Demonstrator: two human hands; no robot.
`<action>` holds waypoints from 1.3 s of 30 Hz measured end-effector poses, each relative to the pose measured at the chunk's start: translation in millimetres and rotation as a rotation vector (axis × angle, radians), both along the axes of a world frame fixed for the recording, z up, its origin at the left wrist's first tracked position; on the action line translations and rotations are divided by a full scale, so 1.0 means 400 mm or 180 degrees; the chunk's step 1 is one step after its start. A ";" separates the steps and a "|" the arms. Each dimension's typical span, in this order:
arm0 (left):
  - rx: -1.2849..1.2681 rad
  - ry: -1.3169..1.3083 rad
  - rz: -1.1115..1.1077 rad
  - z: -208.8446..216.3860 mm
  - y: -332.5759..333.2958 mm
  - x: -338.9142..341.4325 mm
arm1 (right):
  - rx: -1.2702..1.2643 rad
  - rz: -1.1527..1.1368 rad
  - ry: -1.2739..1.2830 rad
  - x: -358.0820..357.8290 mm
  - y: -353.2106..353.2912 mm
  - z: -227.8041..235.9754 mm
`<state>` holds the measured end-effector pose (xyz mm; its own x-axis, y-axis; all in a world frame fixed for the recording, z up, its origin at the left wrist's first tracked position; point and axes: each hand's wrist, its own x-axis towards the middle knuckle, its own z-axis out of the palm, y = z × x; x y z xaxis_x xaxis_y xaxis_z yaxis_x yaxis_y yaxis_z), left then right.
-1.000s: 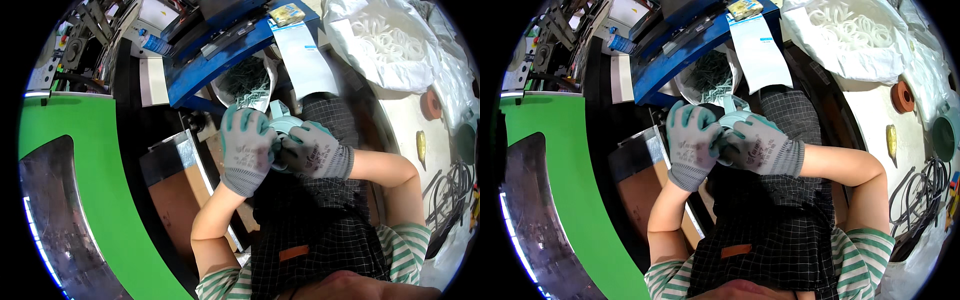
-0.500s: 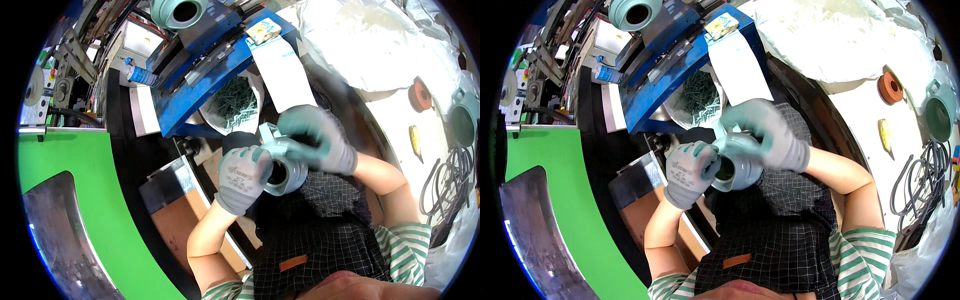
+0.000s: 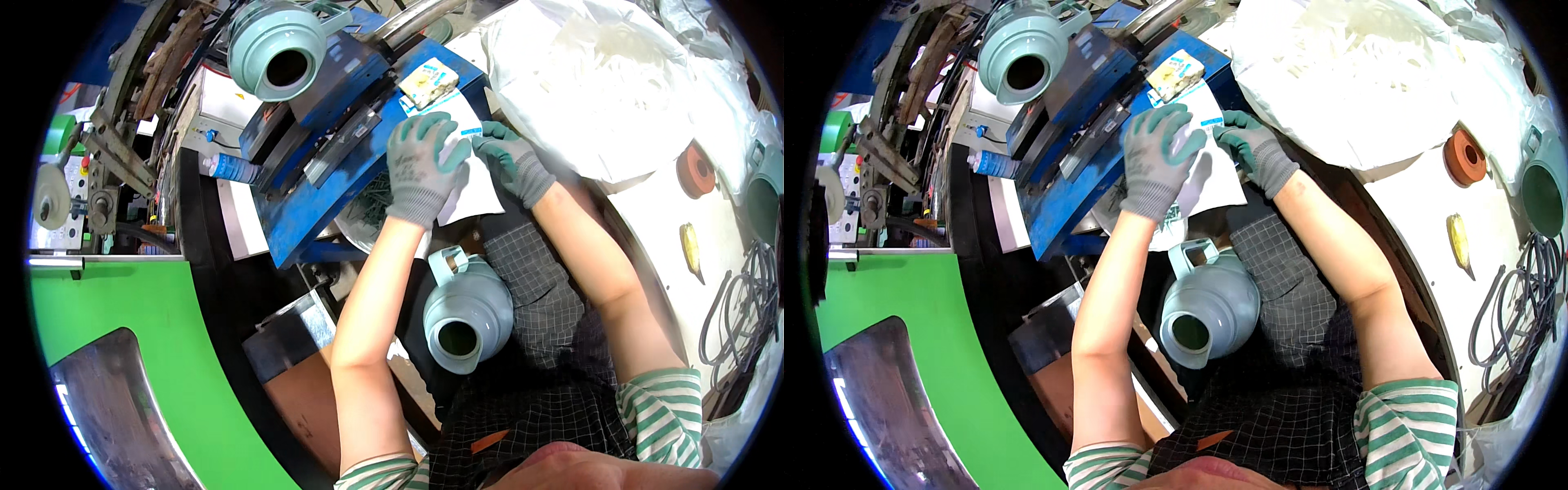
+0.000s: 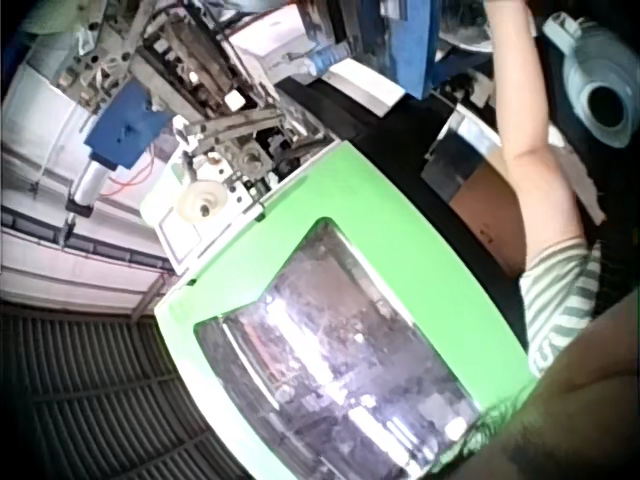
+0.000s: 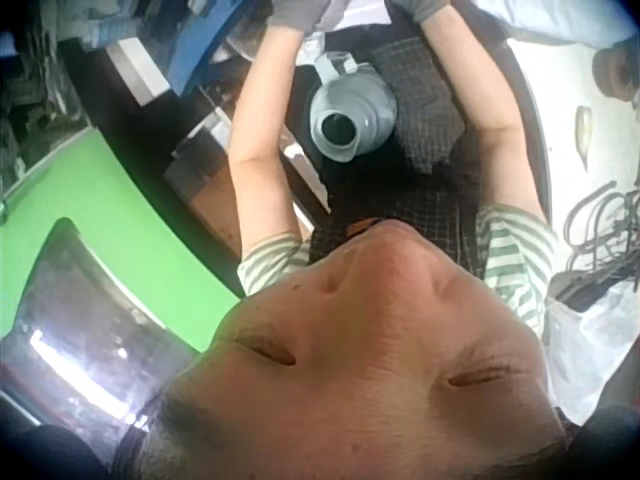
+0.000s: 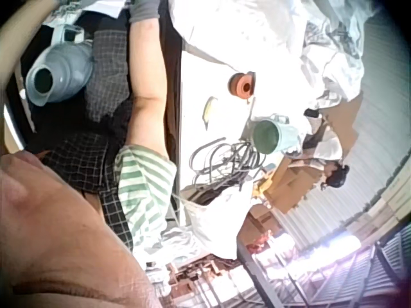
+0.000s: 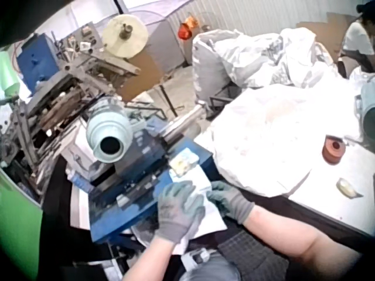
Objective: The person assembles light-blue plastic watering cans by attaching gray handles to the can bodies. They pick up a can, insert a handle, wipe the rim with a white cloth, and place the finished unit on a nearby table. The process repeats for multiple units.
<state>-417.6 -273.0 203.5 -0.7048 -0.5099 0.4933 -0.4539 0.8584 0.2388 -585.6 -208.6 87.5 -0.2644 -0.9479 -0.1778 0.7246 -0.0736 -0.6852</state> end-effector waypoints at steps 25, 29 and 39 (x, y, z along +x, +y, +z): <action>0.2686 0.3091 0.1083 -0.121 0.569 0.275 | 0.1053 0.2206 0.0314 0.043 0.807 0.204; 0.2918 0.2130 -0.0383 -0.043 0.672 0.251 | 0.1412 0.1725 -0.0032 0.118 0.840 0.261; 0.3760 0.3654 0.0612 -0.071 0.555 0.496 | 0.0285 0.1374 0.3304 0.133 0.889 0.195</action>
